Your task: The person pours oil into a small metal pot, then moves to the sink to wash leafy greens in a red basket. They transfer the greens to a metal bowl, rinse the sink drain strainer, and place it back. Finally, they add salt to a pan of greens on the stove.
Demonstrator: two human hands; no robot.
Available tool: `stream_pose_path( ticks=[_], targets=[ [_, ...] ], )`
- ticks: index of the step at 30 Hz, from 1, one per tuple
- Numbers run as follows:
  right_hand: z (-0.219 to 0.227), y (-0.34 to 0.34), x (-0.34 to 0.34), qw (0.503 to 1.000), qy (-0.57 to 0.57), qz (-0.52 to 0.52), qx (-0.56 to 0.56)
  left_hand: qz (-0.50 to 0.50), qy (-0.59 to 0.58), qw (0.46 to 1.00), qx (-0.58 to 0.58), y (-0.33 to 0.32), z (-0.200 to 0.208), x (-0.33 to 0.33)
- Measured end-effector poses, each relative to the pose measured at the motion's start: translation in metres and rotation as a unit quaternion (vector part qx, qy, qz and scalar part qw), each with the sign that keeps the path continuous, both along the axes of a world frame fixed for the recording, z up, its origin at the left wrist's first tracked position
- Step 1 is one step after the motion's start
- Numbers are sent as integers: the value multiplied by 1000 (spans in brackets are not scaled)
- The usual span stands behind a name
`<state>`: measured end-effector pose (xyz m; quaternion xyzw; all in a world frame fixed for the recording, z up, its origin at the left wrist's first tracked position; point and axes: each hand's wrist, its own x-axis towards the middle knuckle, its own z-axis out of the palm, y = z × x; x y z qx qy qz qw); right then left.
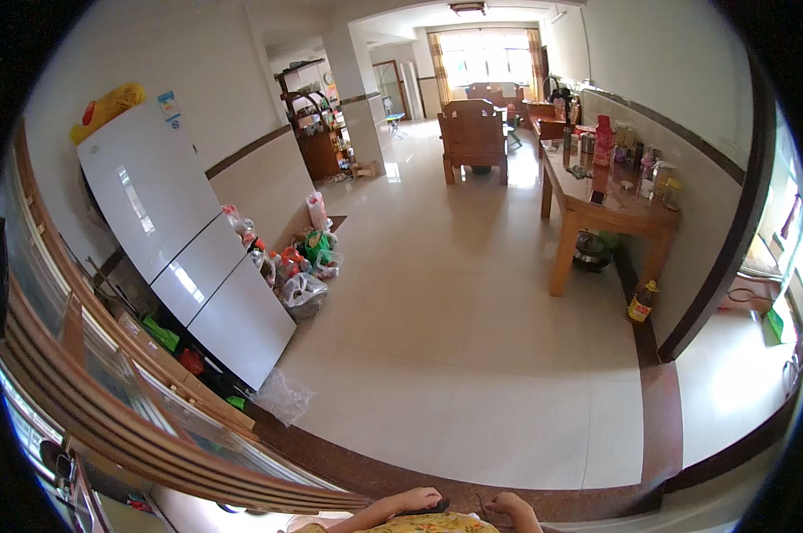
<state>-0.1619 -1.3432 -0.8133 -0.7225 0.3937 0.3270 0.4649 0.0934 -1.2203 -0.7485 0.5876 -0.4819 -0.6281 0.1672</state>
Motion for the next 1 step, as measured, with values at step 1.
stream_pose_path(
  ticks=[1],
  targets=[
    [-13, -20, 2, 999, 23, -15, 27, -34, -27, 998, -45, -15, -11, 4]
  ],
)
